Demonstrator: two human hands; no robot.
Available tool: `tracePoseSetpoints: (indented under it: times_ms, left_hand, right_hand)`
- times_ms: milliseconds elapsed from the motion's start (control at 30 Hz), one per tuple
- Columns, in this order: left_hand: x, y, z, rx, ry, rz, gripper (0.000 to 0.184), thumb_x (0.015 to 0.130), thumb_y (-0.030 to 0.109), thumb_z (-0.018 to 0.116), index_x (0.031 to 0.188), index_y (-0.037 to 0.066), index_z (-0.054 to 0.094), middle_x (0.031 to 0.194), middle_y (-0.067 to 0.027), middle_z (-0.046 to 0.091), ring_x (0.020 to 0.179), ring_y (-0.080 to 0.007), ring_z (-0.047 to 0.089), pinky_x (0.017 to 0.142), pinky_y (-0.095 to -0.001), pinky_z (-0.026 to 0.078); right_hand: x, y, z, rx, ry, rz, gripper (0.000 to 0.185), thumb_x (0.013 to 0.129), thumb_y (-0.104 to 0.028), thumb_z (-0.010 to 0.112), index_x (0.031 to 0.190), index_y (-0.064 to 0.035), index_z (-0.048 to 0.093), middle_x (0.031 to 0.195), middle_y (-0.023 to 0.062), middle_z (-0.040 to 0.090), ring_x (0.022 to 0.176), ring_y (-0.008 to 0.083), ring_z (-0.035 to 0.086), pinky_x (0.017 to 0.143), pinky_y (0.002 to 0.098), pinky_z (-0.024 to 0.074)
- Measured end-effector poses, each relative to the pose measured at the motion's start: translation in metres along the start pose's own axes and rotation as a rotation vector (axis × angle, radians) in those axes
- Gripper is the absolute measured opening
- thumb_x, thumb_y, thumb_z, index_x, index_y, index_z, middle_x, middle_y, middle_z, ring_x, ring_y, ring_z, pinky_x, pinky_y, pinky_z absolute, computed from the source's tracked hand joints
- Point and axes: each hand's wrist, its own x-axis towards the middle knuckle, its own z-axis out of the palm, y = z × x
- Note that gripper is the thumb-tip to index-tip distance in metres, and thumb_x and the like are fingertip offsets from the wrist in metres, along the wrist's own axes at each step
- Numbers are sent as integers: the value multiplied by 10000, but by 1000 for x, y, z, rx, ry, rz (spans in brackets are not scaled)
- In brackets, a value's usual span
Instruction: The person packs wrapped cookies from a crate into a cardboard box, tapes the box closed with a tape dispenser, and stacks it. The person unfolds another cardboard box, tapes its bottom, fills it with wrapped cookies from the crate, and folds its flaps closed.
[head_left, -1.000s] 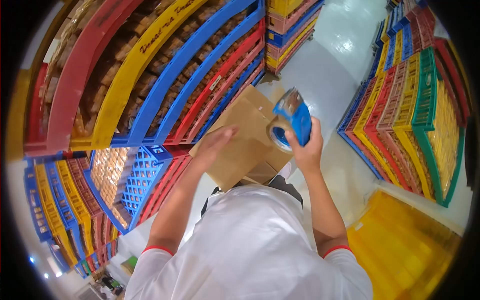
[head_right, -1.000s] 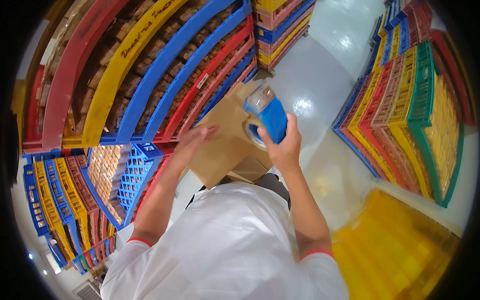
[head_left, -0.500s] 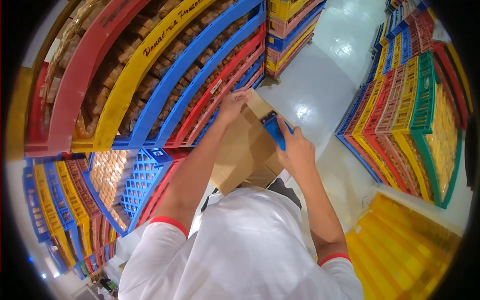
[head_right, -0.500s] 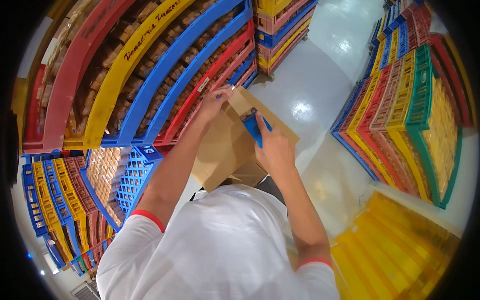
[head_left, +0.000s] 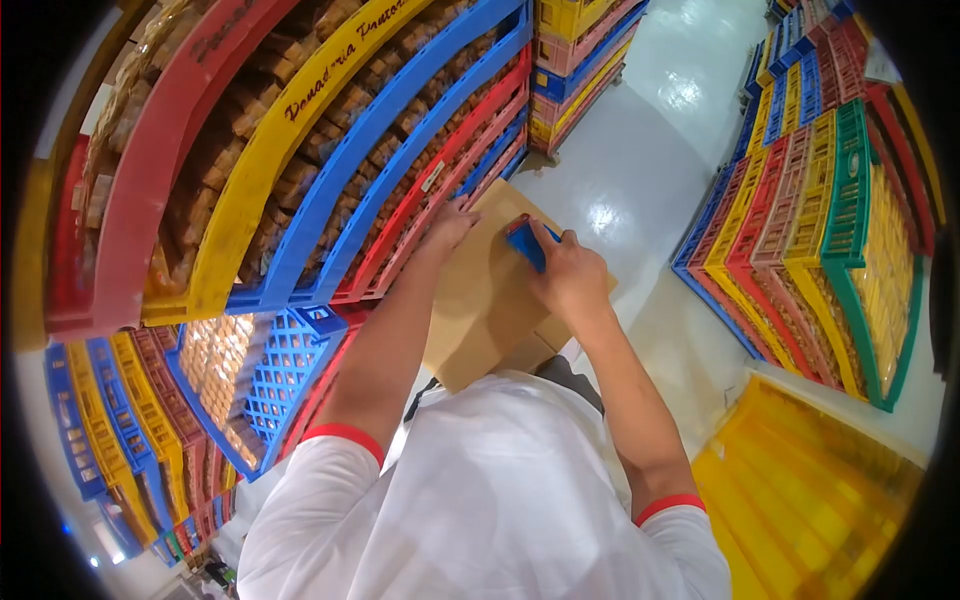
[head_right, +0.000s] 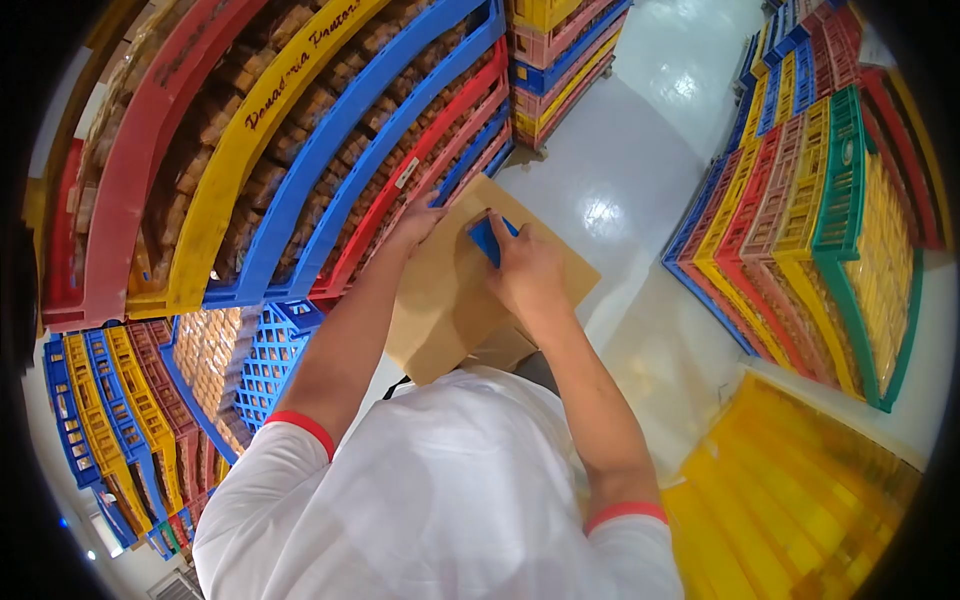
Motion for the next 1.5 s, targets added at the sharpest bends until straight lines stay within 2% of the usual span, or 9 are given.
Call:
tracePoseSetpoints:
  times_ms: [67, 467, 800, 900, 1067, 1267, 1367, 1433, 1500]
  left_hand:
    - [-12, 16, -10, -521, -198, 4, 384, 1055, 236, 624, 1375, 23, 633, 1365, -151, 683, 1272, -186, 639, 1020, -302, 498]
    - [-42, 69, 8, 60, -231, 451, 584, 1129, 483, 323, 1188, 51, 712, 1225, -136, 688, 1181, -260, 605, 1082, -389, 424]
    - [-47, 74, 7, 152, -176, 442, 605, 1109, 531, 343, 1211, 68, 719, 1262, -197, 681, 1220, -318, 612, 1098, -414, 423]
    - [-47, 75, 17, 261, -243, 459, 570, 1099, 487, 404, 1383, 44, 622, 1430, -226, 599, 1361, -333, 544, 1149, -427, 388]
    - [-111, 77, 61, 1123, -80, 926, 840, 1043, 396, 548, 1610, -91, 165, 1682, -274, 237, 1571, -370, 240, 1275, -548, 169]
    - [-166, 79, 106, 1033, -226, 792, 922, 988, 414, 623, 1606, -104, 175, 1701, -271, 178, 1600, -389, 125, 1286, -574, 85]
    - [-165, 90, 122, 1181, -116, 521, 957, 952, 426, 661, 1613, -80, 190, 1700, -269, 188, 1603, -381, 125, 1276, -611, 75]
    - [-164, 84, 133, 1189, -101, 519, 975, 927, 401, 695, 1629, -42, 182, 1706, -260, 173, 1605, -378, 119, 1268, -630, 72]
    - [-160, 78, 144, 1198, -90, 531, 1001, 903, 376, 728, 1644, -3, 174, 1712, -252, 158, 1607, -375, 112, 1261, -649, 69]
  right_hand:
    - [-4, 2, 1, 13, 27, 2, 724, 802, -194, 765, 1497, -206, 563, 932, 175, 615, 744, 354, 700, 652, 466, 567]
    - [-7, 3, -4, 1, 31, 9, 721, 808, -198, 754, 1501, -242, 561, 944, 185, 631, 755, 371, 703, 677, 491, 570]
    - [-133, 60, -77, -186, -201, 103, 637, 813, -206, 777, 1430, -191, 622, 858, 182, 633, 674, 352, 705, 630, 450, 577]
    - [-125, 85, -24, -190, -182, 98, 660, 800, -219, 797, 1435, -199, 616, 873, 176, 639, 682, 349, 705, 636, 452, 581]
    - [-99, 85, 5, -136, -154, 61, 668, 799, -226, 804, 1435, -177, 607, 893, 174, 649, 698, 346, 709, 636, 455, 589]
    - [-106, 130, 66, -451, -314, -71, 557, 801, -142, 736, 1346, -74, 648, 903, 173, 713, 782, 311, 729, 657, 401, 596]
    - [-116, 173, 80, -273, -393, 46, 484, 831, -179, 745, 1297, -75, 663, 930, 169, 730, 815, 301, 738, 668, 384, 597]
    - [-126, 184, 90, 293, 137, 402, 425, 864, -241, 773, 1233, -62, 664, 904, 140, 722, 800, 261, 730, 700, 359, 593]
    - [-125, 179, 100, 811, 40, 726, 442, 906, -312, 789, 1214, -49, 613, 884, 96, 668, 782, 214, 703, 718, 349, 585]
